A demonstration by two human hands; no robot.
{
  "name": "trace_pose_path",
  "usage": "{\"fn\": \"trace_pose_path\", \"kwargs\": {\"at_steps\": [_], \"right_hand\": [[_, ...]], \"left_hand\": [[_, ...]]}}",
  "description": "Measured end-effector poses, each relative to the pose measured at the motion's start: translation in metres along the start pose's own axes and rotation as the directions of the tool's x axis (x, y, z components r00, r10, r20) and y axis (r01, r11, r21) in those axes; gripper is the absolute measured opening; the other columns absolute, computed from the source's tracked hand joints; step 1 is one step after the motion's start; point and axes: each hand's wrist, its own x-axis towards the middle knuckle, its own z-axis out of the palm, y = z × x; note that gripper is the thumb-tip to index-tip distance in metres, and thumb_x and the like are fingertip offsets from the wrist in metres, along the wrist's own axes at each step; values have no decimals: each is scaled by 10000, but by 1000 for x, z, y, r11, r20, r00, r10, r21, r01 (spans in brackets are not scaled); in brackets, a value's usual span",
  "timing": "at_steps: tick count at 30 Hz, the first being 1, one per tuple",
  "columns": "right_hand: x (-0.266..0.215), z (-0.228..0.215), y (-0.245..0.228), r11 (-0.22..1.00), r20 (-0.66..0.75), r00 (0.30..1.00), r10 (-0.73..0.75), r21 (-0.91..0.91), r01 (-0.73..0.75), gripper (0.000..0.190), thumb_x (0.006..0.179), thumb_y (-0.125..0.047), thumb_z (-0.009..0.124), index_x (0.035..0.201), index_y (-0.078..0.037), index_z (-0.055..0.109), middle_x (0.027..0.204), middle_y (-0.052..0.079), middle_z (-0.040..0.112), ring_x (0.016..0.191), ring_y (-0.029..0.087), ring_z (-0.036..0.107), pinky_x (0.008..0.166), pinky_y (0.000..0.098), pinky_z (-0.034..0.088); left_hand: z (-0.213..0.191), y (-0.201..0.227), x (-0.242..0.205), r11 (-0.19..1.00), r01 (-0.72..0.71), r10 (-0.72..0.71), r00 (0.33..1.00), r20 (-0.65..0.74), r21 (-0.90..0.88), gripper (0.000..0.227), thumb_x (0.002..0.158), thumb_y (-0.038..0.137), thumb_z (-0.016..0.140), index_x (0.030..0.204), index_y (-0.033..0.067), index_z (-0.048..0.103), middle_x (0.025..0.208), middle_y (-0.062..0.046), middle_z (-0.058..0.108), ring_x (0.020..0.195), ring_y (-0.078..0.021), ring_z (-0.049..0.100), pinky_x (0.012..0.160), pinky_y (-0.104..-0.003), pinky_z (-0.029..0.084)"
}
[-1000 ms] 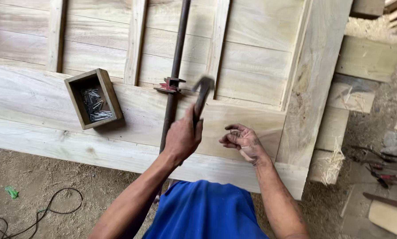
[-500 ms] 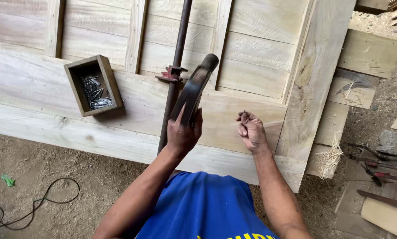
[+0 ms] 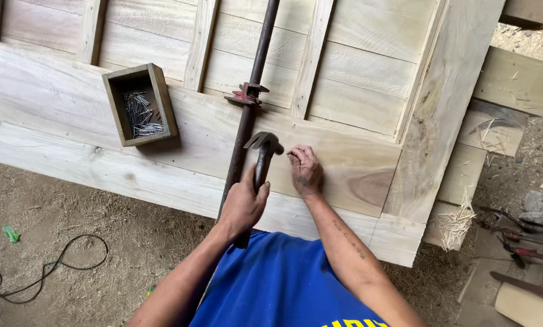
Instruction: The person hammers nails into a wooden frame using a hammer and a box of nails. They adjust a clamp on the frame and continue nailing along the edges. A dog briefly enters the scene and is petted before the person resumes nailing.
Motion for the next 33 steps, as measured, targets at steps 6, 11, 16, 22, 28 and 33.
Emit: {"fn": "trace_pose_path", "kwargs": {"at_steps": [6, 11, 16, 22, 28, 33], "right_hand": [[-11, 3, -4, 982, -15, 1000, -6, -187, 3, 98, 906, -168, 748, 992, -121, 743, 1090, 6, 713, 891, 270, 723, 752, 381, 577], [-18, 2, 3, 982, -8, 999, -32, -188, 30, 92, 899, -128, 731, 991, -127, 734, 1077, 10, 706, 882, 268, 725, 757, 383, 581], [-20, 5, 40, 996, 25, 1000, -7, 91, 5, 207, 936, -30, 609, 1127, -49, 687, 1072, 102, 698, 934, 255, 732, 805, 366, 613], [-5, -44, 67, 60, 588, 646, 487, 716, -696, 357, 850, 81, 502, 1206, 56, 507, 1043, 195, 693, 955, 323, 745, 848, 407, 648], [-20, -89, 35, 218, 650, 604, 462, 577, -787, 288, 960, 57, 537, 1246, 75, 510, 1156, 239, 687, 1094, 344, 708, 974, 433, 600], [-33, -113, 29, 119, 680, 645, 348, 650, -750, 190, 972, 27, 609, 1159, 51, 598, 1108, 213, 731, 1091, 354, 731, 937, 452, 602]], "left_hand": [[-6, 37, -1, 960, -214, 218, 976, 0, 181, 768, 947, 224, 593, 1603, 153, 198, 774, -274, 695, 684, -488, 676, 655, -613, 514], [0, 26, 13, 937, -156, 125, 985, 119, 311, 750, 960, 228, 611, 1579, 104, 206, 752, -279, 696, 697, -492, 674, 666, -598, 519], [-10, 49, -8, 888, -422, 453, 870, -195, 179, 597, 976, 233, 565, 1494, 72, 315, 831, -285, 703, 776, -500, 685, 693, -575, 533], [4, 17, 2, 927, -181, 179, 983, 37, 329, 325, 989, 195, 632, 1228, 22, 495, 762, -268, 686, 705, -493, 661, 619, -612, 490], [-3, 20, -2, 860, -492, 504, 781, -369, 136, 327, 997, 196, 668, 1228, 23, 514, 786, -261, 686, 698, -465, 665, 582, -554, 499], [42, -48, -1, 888, -253, 320, 940, -120, 384, 277, 985, 280, 689, 1107, 89, 531, 745, -231, 680, 650, -436, 681, 576, -550, 528]]}}
